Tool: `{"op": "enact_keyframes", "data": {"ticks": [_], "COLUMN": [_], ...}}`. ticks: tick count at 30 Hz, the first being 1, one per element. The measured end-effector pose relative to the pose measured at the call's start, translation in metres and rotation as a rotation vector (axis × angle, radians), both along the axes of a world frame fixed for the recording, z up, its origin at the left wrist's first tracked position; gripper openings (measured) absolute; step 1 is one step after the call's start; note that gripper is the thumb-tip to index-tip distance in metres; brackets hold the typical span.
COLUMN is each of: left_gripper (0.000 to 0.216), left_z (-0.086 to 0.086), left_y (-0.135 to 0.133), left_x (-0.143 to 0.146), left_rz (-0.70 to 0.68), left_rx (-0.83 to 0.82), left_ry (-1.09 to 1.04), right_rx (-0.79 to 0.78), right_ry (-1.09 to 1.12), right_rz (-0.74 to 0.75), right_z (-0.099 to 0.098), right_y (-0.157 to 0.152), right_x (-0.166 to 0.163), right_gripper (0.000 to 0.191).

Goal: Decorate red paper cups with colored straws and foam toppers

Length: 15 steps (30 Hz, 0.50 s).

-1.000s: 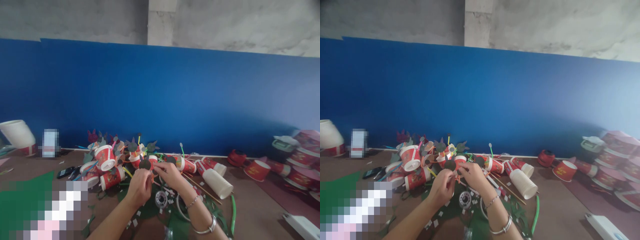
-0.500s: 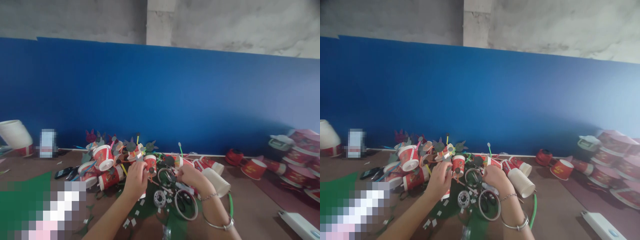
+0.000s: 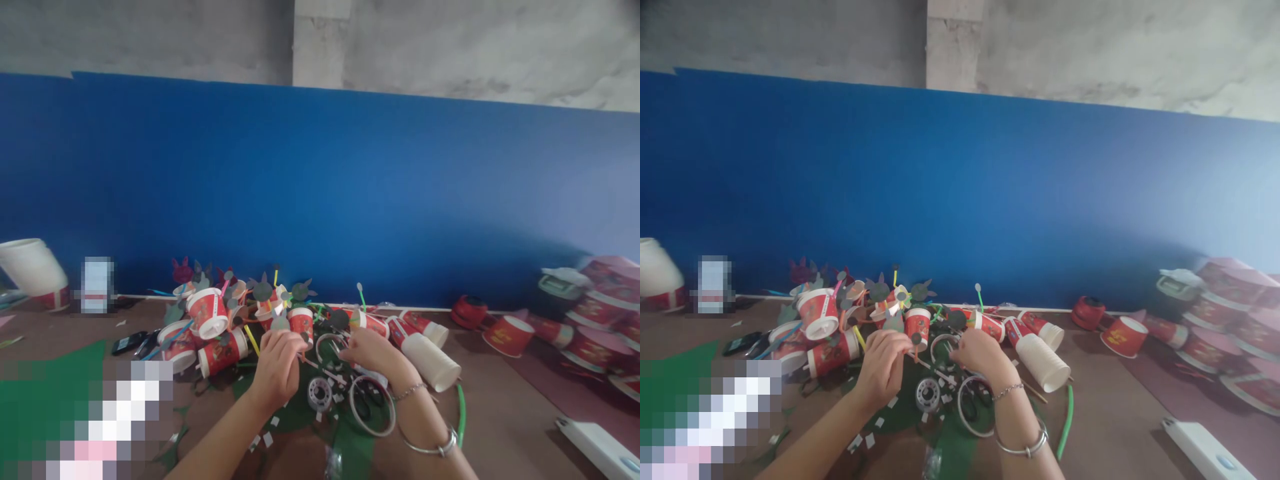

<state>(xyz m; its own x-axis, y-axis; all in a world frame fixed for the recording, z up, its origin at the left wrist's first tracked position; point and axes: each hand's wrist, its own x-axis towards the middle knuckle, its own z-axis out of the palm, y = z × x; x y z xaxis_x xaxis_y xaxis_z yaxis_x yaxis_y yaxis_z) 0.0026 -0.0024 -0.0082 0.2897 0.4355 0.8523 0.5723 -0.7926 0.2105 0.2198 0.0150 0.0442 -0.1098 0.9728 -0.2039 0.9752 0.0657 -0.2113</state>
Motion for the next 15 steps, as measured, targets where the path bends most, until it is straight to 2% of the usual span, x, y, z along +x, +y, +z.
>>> {"op": "enact_keyframes", "data": {"ticks": [1, 3, 5, 7, 11, 15], "left_gripper": [0.027, 0.026, 0.028, 0.029, 0.027, 0.027], "left_z": [0.000, 0.002, 0.006, 0.011, 0.019, 0.022], "left_y": [0.000, 0.001, 0.002, 0.004, 0.004, 0.006], "left_x": [0.000, -0.002, -0.005, -0.009, -0.011, -0.009], "left_rz": [-0.001, 0.022, 0.057, 0.088, 0.128, 0.114], "left_rx": [0.008, 0.024, 0.036, 0.029, 0.015, 0.035], "left_ry": [-0.003, -0.010, -0.036, -0.081, -0.165, -0.185], "right_rx": [-0.023, -0.037, -0.087, 0.011, 0.129, 0.197], "right_ry": [0.034, 0.103, 0.205, 0.157, 0.095, 0.087], "right_rz": [0.037, 0.122, 0.280, 0.376, 0.399, 0.454], "right_z": [0.004, 0.007, 0.003, -0.007, -0.031, -0.044], "right_y": [-0.005, -0.016, -0.028, -0.037, -0.047, -0.054], "right_x": [-0.008, -0.026, -0.046, -0.064, -0.084, -0.085], "right_gripper": [0.027, 0.020, 0.016, 0.021, 0.025, 0.018]}}
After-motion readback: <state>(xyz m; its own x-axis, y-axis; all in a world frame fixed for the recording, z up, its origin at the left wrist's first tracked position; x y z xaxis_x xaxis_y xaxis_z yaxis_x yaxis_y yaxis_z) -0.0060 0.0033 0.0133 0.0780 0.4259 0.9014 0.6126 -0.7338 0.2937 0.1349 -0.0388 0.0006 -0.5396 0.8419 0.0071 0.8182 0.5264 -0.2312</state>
